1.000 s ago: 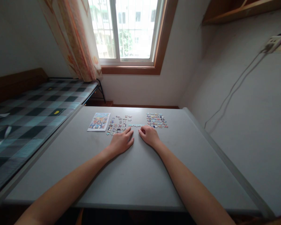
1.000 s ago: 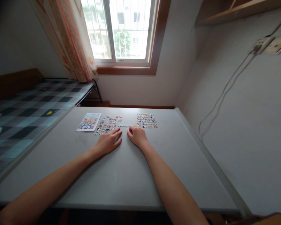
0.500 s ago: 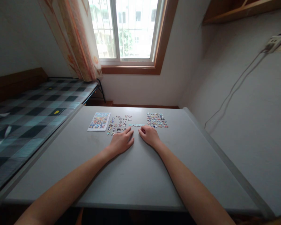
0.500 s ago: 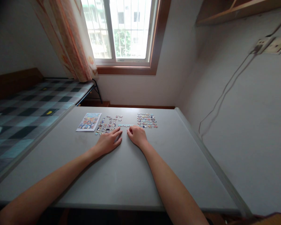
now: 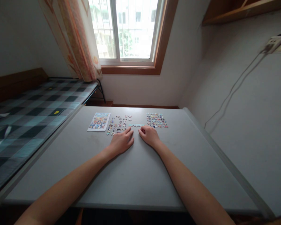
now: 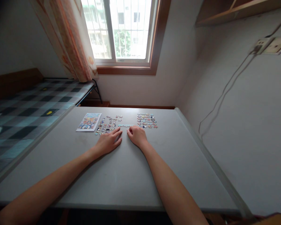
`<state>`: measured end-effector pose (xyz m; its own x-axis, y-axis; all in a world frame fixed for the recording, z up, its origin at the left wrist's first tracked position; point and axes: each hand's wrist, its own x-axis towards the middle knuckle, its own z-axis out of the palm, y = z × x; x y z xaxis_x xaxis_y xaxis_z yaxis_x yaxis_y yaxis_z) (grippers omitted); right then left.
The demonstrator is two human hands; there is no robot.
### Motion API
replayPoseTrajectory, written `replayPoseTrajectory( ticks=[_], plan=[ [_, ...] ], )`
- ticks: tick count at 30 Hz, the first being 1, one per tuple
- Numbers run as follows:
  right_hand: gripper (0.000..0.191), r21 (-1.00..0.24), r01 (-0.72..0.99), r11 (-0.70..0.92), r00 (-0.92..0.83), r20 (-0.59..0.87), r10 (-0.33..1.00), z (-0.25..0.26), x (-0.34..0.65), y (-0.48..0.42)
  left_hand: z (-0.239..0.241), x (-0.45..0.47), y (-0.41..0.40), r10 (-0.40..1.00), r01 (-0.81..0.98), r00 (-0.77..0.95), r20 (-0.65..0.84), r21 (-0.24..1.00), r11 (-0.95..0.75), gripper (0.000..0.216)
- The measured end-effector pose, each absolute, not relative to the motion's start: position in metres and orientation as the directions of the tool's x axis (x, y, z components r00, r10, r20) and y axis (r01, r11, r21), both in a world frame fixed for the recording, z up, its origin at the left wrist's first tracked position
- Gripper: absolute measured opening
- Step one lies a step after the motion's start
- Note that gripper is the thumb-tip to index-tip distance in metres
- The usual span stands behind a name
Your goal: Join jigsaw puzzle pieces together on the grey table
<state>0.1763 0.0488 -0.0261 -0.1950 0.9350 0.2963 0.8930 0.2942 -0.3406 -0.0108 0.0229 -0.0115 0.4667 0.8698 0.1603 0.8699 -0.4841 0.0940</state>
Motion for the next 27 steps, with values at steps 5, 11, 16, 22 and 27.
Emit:
replayPoseTrajectory(
  ticks=[5,11,16,22,27],
  plan=[
    [0.025,-0.344,0.895,0.286,-0.189,0.287,0.939,-0.0254,0.1764,0.0489,-0.0111,-0.0107,0.0228,0.867,0.866,0.470,0.167,0.101,-0.489,0.040],
    [0.025,-0.340,0.898,0.279,-0.190,0.273,0.943,-0.0248,0.1759,0.0486,-0.0109,-0.0109,0.0225,0.871,0.870,0.465,0.159,0.100,-0.483,0.041],
    [0.024,-0.336,0.901,0.276,-0.187,0.272,0.944,-0.0238,0.1754,0.0486,-0.0125,-0.0115,0.0233,0.868,0.865,0.468,0.165,0.115,-0.488,0.041],
    [0.024,-0.336,0.898,0.284,-0.191,0.284,0.940,-0.0238,0.1760,0.0487,-0.0122,-0.0108,0.0228,0.868,0.867,0.469,0.164,0.102,-0.488,0.042],
    [0.026,-0.336,0.899,0.282,-0.191,0.279,0.941,-0.0246,0.1762,0.0482,-0.0106,-0.0112,0.0224,0.867,0.865,0.470,0.163,0.107,-0.489,0.042]
  ],
)
